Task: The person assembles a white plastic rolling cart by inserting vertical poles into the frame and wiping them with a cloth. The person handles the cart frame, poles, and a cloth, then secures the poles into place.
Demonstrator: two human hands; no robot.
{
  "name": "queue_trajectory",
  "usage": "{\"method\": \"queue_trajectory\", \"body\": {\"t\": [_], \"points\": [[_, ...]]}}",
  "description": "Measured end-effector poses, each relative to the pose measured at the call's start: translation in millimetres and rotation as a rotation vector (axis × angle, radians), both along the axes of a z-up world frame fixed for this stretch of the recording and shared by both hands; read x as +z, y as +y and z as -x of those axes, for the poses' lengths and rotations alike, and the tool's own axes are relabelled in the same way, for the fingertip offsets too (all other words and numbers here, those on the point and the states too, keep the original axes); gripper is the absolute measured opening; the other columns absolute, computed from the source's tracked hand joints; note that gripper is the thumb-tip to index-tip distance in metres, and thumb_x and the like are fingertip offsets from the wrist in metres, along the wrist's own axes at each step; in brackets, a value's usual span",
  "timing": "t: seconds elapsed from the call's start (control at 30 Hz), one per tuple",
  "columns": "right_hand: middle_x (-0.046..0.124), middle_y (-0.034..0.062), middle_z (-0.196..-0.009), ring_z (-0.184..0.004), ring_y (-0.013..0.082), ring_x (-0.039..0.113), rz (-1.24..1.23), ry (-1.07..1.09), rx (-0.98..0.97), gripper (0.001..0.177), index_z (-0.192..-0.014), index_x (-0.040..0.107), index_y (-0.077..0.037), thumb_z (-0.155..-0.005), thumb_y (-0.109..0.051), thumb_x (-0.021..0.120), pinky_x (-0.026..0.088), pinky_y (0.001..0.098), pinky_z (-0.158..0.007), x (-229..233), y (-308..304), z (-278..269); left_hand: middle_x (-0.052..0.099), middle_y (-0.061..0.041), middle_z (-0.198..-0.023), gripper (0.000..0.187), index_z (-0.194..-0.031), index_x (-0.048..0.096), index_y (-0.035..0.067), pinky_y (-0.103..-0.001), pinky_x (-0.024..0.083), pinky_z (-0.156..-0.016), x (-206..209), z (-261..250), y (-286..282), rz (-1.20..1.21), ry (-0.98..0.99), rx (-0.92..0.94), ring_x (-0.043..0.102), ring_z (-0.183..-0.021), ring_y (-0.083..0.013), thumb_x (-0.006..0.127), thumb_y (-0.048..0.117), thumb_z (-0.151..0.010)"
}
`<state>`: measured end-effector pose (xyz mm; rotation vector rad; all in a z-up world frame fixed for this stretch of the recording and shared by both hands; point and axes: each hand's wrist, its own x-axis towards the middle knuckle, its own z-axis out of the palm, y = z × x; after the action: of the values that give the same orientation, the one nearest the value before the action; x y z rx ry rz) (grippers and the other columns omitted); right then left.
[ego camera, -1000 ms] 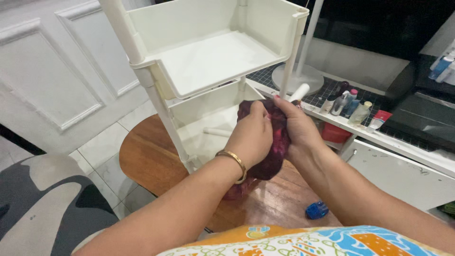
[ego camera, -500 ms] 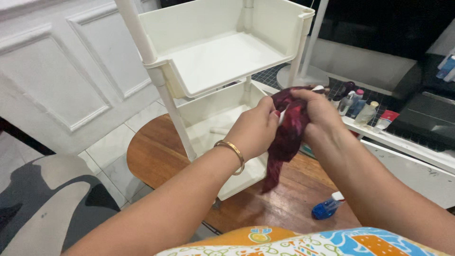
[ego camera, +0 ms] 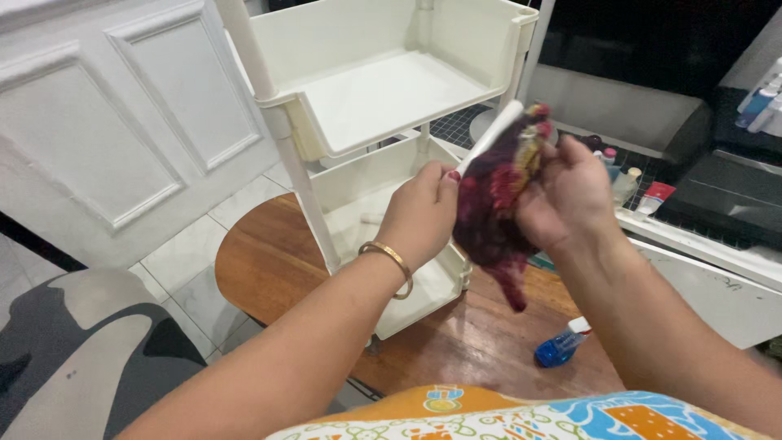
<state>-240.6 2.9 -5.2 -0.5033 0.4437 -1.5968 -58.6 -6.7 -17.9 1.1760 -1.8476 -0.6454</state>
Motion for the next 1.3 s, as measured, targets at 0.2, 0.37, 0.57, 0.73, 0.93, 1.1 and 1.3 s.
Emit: {"method": "queue_trajectory", "body": {"t": [0.2, 0.37, 0.57, 0.73, 0.93, 1.1, 1.3], "points": [[0.072, 0.0023, -0.088, -0.08, 0.0155, 0.069, -0.227, 0.284, -0.01, 0.029, -0.094, 0.066, -0.013, -0.103, -0.037, 0.053, 0.057, 0.0392, -0.082, -5, 19, -46, 0.071, -0.025, -0.098, 0.02, -0.11, 0.06, 0.004, -0.051, 0.053, -0.082, -9, 6, 5, 0.122, 0.008, -0.064, 0.067, -0.095, -0.0456, 0.051, 0.019, -0.1], [0.072, 0.004, -0.086, -0.079, 0.0184, 0.071, -0.357, 0.243, -0.005, 0.025, -0.091, 0.066, -0.013, -0.1, -0.032, 0.052, 0.059, 0.0408, -0.08, -5, 20, -54, 0.07, -0.028, -0.092, 0.02, -0.105, 0.057, 0.003, -0.055, 0.051, -0.081, -10, 0, 16, 0.089, -0.13, -0.052, 0.066, -0.091, -0.0476, 0.054, 0.02, -0.097], [0.07, 0.0039, -0.08, -0.073, 0.0199, 0.068, -0.269, 0.171, -0.016, 0.023, -0.087, 0.065, -0.012, -0.103, -0.025, 0.054, 0.06, 0.0425, -0.075, -4, -21, -23, 0.07, -0.028, -0.089, 0.023, -0.102, 0.055, 0.001, -0.054, 0.052, -0.08, 1, -6, 24, 0.091, -0.114, -0.055, 0.067, -0.089, -0.047, 0.053, 0.024, -0.1], [0.068, 0.0022, -0.077, -0.07, 0.0178, 0.067, -0.26, 0.165, -0.119, 0.028, -0.084, 0.065, -0.013, -0.102, -0.029, 0.052, 0.06, 0.0411, -0.073, 17, -12, -30, 0.071, -0.026, -0.087, 0.023, -0.102, 0.055, 0.003, -0.053, 0.052, -0.077, -3, -8, 12, 0.039, -0.095, -0.065, 0.069, -0.087, -0.0452, 0.052, 0.026, -0.1], [0.071, 0.0044, -0.084, -0.075, 0.0158, 0.071, -0.389, 0.24, -0.122, 0.029, -0.088, 0.065, -0.01, -0.101, -0.032, 0.05, 0.062, 0.0403, -0.076, 15, 24, -64, 0.071, -0.021, -0.083, 0.022, -0.099, 0.06, 0.004, -0.049, 0.054, -0.073, -8, -7, -21, 0.162, -0.002, -0.032, 0.069, -0.081, -0.0416, 0.054, 0.026, -0.1], [0.069, 0.0068, -0.088, -0.075, 0.0195, 0.069, -0.211, 0.163, -0.188, 0.021, -0.096, 0.063, -0.007, -0.105, -0.025, 0.057, 0.062, 0.0406, -0.077, 11, -14, -6, 0.064, -0.005, -0.07, 0.03, -0.092, 0.06, 0.006, -0.035, 0.049, -0.058, -5, -14, -17, -0.268, 0.12, -0.251, 0.057, -0.06, -0.0164, 0.053, 0.034, -0.101], [0.071, 0.0068, -0.098, -0.084, 0.0183, 0.072, -0.191, 0.616, -0.451, 0.016, -0.109, 0.063, -0.007, -0.099, -0.018, 0.056, 0.061, 0.0405, -0.076, -1, -21, 53, 0.061, -0.004, -0.07, 0.037, -0.09, 0.06, 0.006, -0.034, 0.046, -0.052, 14, -29, -7, -0.376, 0.201, -0.11, 0.052, -0.055, -0.0139, 0.053, 0.041, -0.1]]}}
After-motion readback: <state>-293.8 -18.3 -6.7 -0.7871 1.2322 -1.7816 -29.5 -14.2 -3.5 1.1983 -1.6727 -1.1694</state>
